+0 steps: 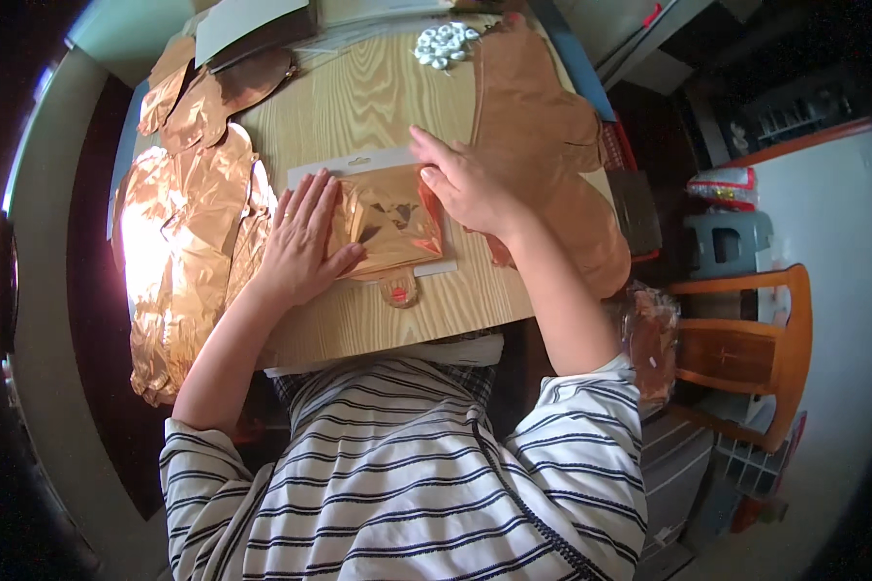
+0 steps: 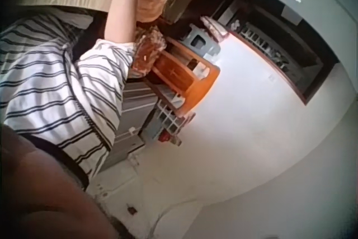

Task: Folding large foil balloons and placing them into their original display packaging.

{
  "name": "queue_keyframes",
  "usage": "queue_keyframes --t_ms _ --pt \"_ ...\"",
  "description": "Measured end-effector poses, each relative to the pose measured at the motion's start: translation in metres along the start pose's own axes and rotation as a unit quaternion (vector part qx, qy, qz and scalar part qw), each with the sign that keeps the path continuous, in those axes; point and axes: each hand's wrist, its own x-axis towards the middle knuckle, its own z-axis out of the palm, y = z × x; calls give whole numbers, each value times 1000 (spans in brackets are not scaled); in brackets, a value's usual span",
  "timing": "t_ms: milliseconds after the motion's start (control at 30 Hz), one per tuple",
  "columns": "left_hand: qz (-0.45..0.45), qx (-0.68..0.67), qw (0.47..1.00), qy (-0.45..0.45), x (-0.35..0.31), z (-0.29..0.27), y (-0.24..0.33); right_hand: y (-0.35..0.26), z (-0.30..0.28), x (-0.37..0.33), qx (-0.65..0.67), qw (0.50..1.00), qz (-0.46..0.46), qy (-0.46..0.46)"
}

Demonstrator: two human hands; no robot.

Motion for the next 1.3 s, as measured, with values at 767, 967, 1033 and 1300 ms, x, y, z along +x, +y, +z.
queue_keyframes --t_ms 767,967,1033,1300 --pt "89 -70 994 -11 43 -8 10 -66 54 -94 -35 963 191 185" --pt "111 -85 990 11 46 5 2 -48 32 -87 310 894 314 85" --pt "109 -111 988 14 46 6 0 -47 26 -83 417 826 372 75" --pt "73 -204 976 6 46 2 -6 -56 33 -62 487 782 382 78"
